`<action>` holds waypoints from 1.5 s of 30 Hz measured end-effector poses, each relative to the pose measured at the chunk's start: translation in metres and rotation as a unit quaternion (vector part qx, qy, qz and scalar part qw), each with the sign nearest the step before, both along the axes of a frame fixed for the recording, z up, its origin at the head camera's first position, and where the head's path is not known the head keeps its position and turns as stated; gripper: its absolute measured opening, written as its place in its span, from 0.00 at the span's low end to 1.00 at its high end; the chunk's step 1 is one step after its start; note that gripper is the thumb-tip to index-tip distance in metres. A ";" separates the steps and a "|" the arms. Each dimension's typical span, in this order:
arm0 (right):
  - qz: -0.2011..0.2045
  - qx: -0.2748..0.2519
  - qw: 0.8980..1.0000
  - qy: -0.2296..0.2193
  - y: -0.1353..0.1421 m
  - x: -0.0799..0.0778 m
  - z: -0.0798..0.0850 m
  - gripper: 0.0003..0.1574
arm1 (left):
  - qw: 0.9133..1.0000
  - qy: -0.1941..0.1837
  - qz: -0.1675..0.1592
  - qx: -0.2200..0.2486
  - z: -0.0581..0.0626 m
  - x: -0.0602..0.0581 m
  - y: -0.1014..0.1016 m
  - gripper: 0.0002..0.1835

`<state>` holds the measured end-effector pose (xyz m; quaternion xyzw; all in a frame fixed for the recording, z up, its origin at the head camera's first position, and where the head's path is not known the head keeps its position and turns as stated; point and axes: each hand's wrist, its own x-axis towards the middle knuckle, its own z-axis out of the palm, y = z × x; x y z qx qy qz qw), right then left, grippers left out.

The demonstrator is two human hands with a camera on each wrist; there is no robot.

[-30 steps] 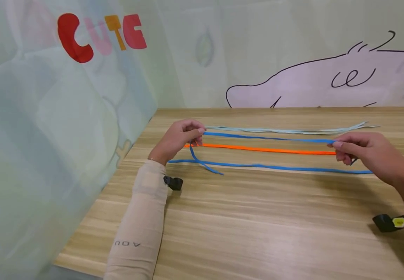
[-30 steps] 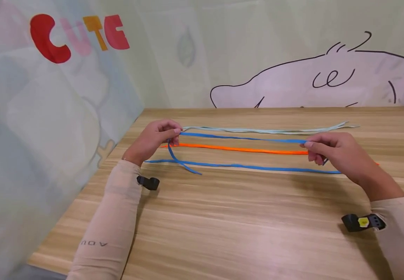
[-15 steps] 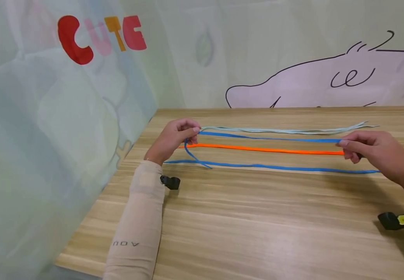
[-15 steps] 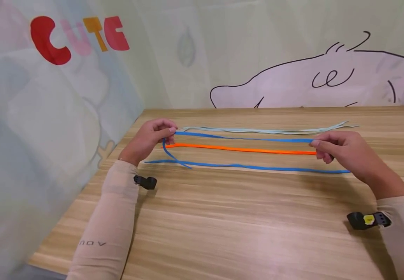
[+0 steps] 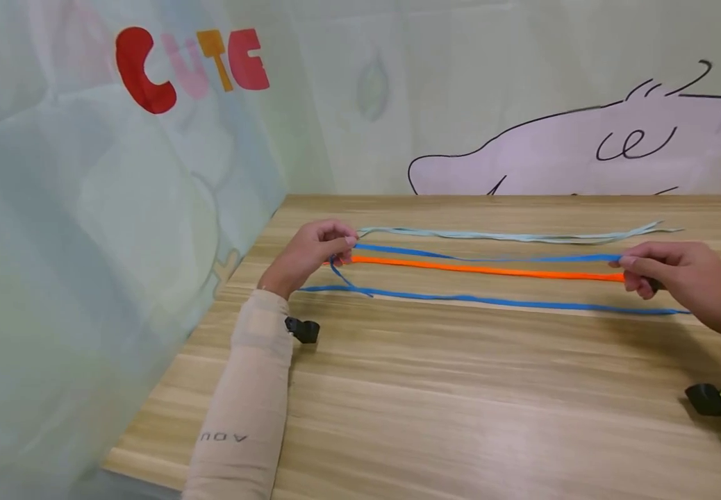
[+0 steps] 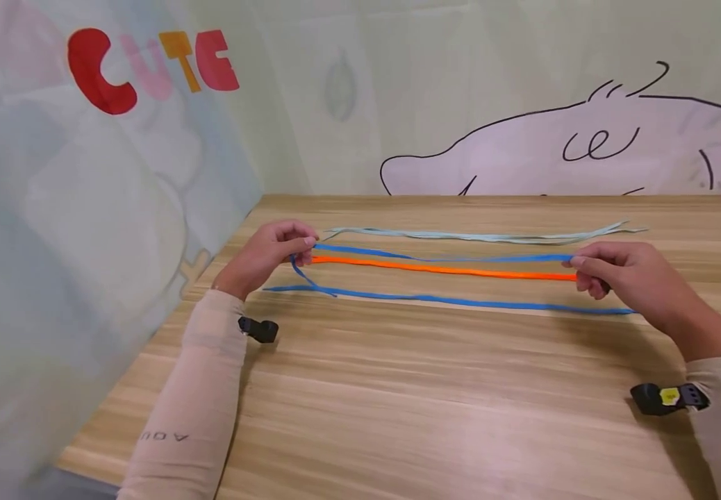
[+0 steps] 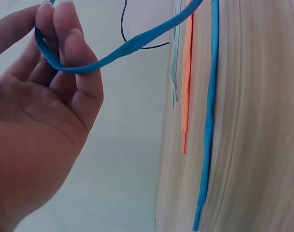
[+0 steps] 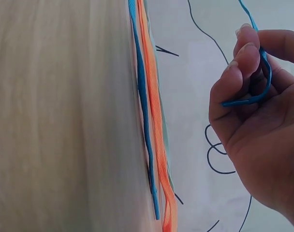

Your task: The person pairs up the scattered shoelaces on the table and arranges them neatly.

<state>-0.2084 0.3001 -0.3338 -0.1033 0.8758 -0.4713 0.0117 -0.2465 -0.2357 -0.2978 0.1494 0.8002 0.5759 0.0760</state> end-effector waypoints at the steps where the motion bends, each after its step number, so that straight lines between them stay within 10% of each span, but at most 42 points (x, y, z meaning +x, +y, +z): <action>1: -0.001 0.002 1.000 -0.002 0.000 0.000 -0.001 0.24 | 1.000 -0.002 0.000 -0.005 0.000 0.001 -0.002 0.13; 33: 0.039 0.104 0.993 -0.031 0.021 -0.008 -0.007 0.18 | 0.994 -0.053 0.039 -0.085 -0.017 -0.002 -0.034 0.16; 45: 0.069 0.239 0.967 -0.063 0.023 -0.009 -0.005 0.13 | 0.984 -0.075 0.041 -0.154 -0.023 -0.001 -0.036 0.17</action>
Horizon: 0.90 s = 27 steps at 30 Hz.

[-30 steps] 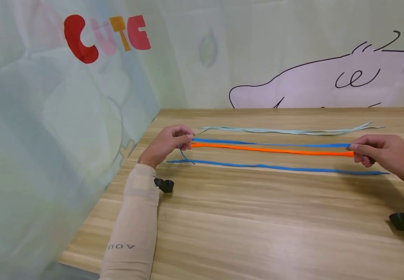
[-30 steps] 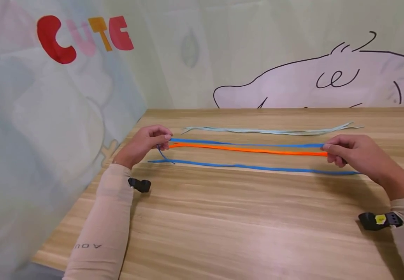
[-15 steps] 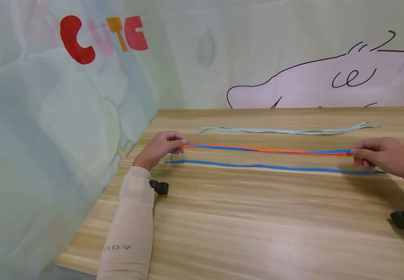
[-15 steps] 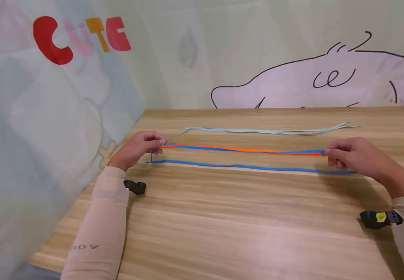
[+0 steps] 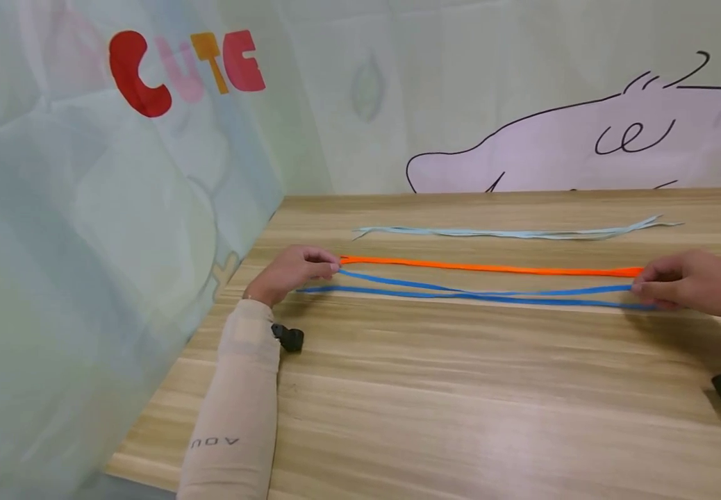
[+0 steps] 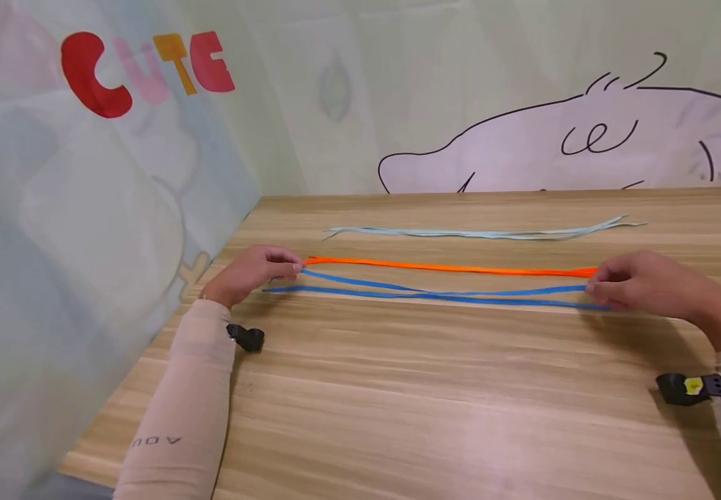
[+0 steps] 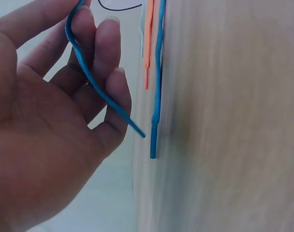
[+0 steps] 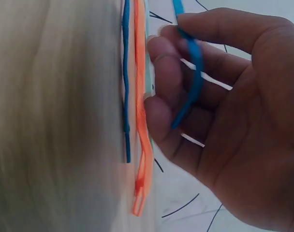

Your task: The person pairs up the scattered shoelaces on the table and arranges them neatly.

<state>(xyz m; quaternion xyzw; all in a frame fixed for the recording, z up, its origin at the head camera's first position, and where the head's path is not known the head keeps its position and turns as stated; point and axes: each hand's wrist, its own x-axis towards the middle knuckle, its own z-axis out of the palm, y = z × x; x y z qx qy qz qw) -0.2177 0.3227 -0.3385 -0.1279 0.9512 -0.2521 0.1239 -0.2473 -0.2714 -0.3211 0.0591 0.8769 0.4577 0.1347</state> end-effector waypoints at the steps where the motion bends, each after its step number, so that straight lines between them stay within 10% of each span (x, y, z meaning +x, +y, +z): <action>1: 0.002 0.006 1.000 -0.004 0.000 0.000 0.000 0.12 | 1.000 0.000 -0.002 -0.005 0.000 0.000 0.000 0.17; 27: 0.038 0.067 0.997 0.024 -0.010 -0.001 0.004 0.10 | 0.988 0.017 -0.012 -0.154 0.004 0.005 0.006 0.12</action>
